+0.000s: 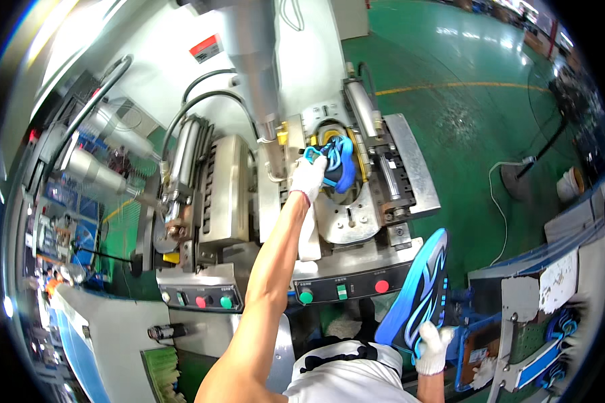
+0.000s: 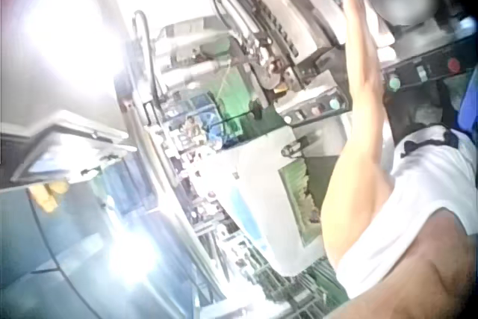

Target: The person picks up pairs of blue sneakers from a conveyor belt, places them into a machine that presses the components together, and then returns the finished shoes to another conveyor belt.

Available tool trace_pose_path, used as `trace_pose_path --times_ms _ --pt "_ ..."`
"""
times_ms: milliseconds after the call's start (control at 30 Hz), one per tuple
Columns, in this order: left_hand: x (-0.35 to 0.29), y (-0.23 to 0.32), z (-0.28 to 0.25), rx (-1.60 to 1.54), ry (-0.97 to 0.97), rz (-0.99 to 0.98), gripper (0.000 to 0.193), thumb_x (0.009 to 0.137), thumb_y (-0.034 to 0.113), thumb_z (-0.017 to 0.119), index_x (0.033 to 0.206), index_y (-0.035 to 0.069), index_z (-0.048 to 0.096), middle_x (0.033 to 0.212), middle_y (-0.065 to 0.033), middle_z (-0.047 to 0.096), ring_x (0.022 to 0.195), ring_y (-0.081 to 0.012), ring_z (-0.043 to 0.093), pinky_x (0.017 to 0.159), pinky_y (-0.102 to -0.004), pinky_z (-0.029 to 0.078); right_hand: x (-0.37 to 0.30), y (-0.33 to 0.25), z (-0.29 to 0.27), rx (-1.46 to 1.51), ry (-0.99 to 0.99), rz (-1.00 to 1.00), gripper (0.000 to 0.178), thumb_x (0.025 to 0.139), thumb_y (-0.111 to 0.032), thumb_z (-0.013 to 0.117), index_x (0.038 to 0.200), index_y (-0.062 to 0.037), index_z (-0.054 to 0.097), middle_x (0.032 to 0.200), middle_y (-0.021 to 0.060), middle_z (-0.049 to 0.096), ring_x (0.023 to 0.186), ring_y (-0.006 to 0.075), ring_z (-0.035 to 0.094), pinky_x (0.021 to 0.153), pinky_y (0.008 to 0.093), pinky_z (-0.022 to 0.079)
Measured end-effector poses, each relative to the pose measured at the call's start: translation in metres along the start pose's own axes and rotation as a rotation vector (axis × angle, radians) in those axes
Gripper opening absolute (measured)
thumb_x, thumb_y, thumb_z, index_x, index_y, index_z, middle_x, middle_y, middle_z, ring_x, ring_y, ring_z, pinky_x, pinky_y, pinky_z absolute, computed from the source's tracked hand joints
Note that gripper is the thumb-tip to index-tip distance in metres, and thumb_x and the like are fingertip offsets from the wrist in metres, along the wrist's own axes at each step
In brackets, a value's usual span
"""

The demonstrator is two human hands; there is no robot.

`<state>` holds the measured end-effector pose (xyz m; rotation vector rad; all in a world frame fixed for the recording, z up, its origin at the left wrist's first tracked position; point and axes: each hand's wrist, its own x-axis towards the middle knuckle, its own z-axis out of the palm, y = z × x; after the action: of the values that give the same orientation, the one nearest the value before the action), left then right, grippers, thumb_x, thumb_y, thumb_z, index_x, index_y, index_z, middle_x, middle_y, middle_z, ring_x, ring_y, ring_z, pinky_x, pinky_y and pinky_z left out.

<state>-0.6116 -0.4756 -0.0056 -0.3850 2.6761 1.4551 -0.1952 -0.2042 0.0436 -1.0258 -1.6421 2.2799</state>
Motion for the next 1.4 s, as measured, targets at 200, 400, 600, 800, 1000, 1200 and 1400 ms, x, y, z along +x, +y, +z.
trace_pose_path --times_ms 200,400,600,800,1000,1200,1400 --pt "-0.188 -0.015 -0.092 -0.104 0.036 0.171 0.056 0.099 0.025 0.064 0.147 0.004 0.044 0.133 -0.0173 0.059 0.122 -0.0248 0.058 0.106 -0.0383 0.045 0.103 -0.047 0.088 -0.216 -0.341 -0.088 0.042 0.086 -0.018 0.077 0.122 0.0004 0.064 0.107 0.0085 0.071 0.091 0.0179 0.065 0.083 0.0366 0.053" --pt "-0.368 -0.112 -0.184 -0.403 -0.089 -0.224 0.06 0.095 0.005 0.06 0.15 -0.001 0.036 0.119 -0.0082 0.058 0.11 -0.0163 0.055 0.098 -0.0315 0.046 0.292 -0.085 0.29 -0.392 -0.657 -0.112 0.046 0.078 -0.011 0.08 0.116 0.0021 0.059 0.097 0.0122 0.069 0.086 0.0207 0.068 0.074 0.0363 0.057" --pt "-0.523 -0.2 -0.193 0.008 0.282 -0.738 0.068 0.096 0.013 0.062 0.153 -0.003 0.03 0.138 -0.0221 0.055 0.127 -0.0293 0.055 0.108 -0.0399 0.043 0.367 0.036 0.388 -1.478 -0.282 -0.643 0.043 0.074 -0.036 0.067 0.102 -0.0042 0.073 0.113 0.0253 0.07 0.106 0.0386 0.069 0.088 0.0452 0.054" --pt "-0.558 -0.318 -0.127 0.081 0.743 -0.82 0.079 0.098 0.037 0.056 0.153 -0.009 0.024 0.152 -0.0353 0.038 0.138 -0.0473 0.042 0.117 -0.0441 0.034 0.387 0.023 0.37 -1.418 -0.595 -0.904 0.026 0.077 -0.026 0.076 0.088 -0.0029 0.072 0.088 0.0097 0.072 0.076 0.0216 0.066 0.068 0.0383 0.052" --pt "-0.488 -0.408 -0.055 -0.033 0.968 -0.802 0.068 0.087 0.042 0.068 0.137 0.003 0.042 0.128 -0.0249 0.057 0.119 -0.0471 0.056 0.099 -0.0567 0.045 0.306 0.013 0.331 -1.133 -0.437 -1.215 0.056 0.092 -0.036 0.071 0.128 0.0064 0.06 0.118 0.0223 0.068 0.107 0.0324 0.066 0.095 0.0421 0.051" --pt "-0.494 -0.381 -0.081 -0.213 0.677 -0.824 0.092 0.083 0.044 0.075 0.152 0.004 0.028 0.145 -0.028 0.044 0.134 -0.0442 0.047 0.111 -0.0518 0.039 0.041 0.169 0.239 -0.914 -1.046 -0.987 0.086 0.095 -0.032 0.065 0.161 -0.0021 0.018 0.167 0.022 0.021 0.15 0.0363 0.031 0.121 0.0429 0.031" --pt "-0.567 -0.45 -0.16 -0.153 0.285 -0.559 0.081 0.091 0.051 0.064 0.152 0.006 0.036 0.155 -0.023 0.041 0.141 -0.0393 0.043 0.116 -0.0478 0.036 0.037 0.205 0.23 -2.18 -0.711 -1.294 0.107 0.075 -0.041 0.078 0.156 0.0062 0.026 0.162 0.0278 0.027 0.151 0.0454 0.022 0.125 0.0495 0.02"
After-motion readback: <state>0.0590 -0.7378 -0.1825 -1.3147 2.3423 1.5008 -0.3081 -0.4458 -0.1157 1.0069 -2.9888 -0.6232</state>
